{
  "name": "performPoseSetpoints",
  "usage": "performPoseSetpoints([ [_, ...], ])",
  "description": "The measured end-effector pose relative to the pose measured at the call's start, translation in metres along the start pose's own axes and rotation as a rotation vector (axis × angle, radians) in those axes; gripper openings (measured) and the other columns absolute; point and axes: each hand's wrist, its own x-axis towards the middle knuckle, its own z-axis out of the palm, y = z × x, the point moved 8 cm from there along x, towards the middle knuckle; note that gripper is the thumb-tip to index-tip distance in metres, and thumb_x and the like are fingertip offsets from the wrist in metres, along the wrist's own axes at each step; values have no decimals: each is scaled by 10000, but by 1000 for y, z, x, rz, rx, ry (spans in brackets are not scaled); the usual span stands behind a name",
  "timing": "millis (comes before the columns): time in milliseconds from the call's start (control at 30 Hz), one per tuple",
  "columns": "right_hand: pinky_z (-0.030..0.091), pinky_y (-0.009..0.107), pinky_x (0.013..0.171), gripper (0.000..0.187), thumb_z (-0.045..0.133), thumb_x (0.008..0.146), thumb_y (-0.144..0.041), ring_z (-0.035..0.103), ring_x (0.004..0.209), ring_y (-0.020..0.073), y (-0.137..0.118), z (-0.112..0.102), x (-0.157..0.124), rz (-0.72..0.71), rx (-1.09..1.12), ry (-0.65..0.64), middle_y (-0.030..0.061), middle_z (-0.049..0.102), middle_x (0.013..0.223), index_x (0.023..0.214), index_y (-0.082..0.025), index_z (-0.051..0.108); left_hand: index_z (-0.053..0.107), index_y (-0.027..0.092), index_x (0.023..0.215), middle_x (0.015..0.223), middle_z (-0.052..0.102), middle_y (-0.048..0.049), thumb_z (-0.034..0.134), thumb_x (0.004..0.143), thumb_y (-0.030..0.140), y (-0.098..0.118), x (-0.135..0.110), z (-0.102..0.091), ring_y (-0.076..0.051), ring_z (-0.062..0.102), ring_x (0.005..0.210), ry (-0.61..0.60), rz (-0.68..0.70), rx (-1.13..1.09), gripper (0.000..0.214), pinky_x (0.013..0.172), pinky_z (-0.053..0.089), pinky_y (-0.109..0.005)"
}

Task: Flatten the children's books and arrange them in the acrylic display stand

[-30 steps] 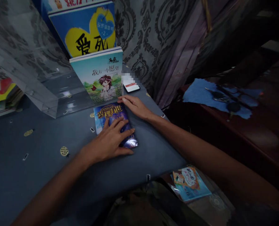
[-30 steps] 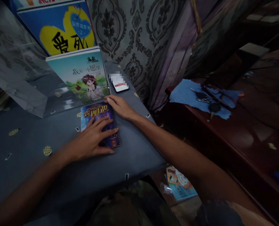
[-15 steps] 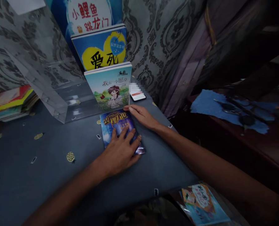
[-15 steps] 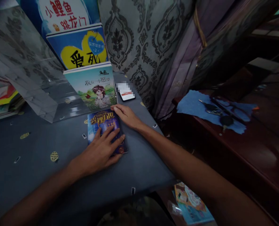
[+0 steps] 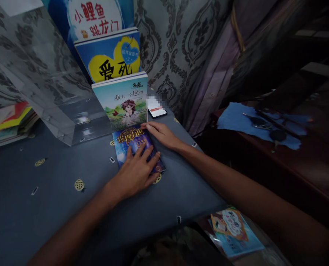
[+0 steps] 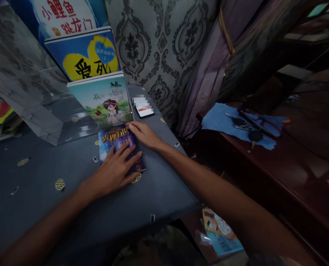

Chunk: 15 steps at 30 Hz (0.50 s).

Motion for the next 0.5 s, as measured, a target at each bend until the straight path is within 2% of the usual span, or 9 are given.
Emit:
performPoseSetpoints([
  [133,484,423,1073,428,408,1046,-492,661,1174,231,0,2,-1,13,-9,-15,61,746,1218,1226,-246,708,499,193,1463,1541,476,-190,438,1026,466,0,-2,0,-413,352,1474,35,0,-19,519,1134,295,-740],
  [500,494,418,1038,442,404,1047,-469,663,1165,233,-7,3,-3,-47,-61,-25,83,734,1240,1244,-203,695,563,254,1418,1484,556,-150,434,1050,353,9,-8,1,-347,450,1428,58,30,-56,403,1140,331,-697],
])
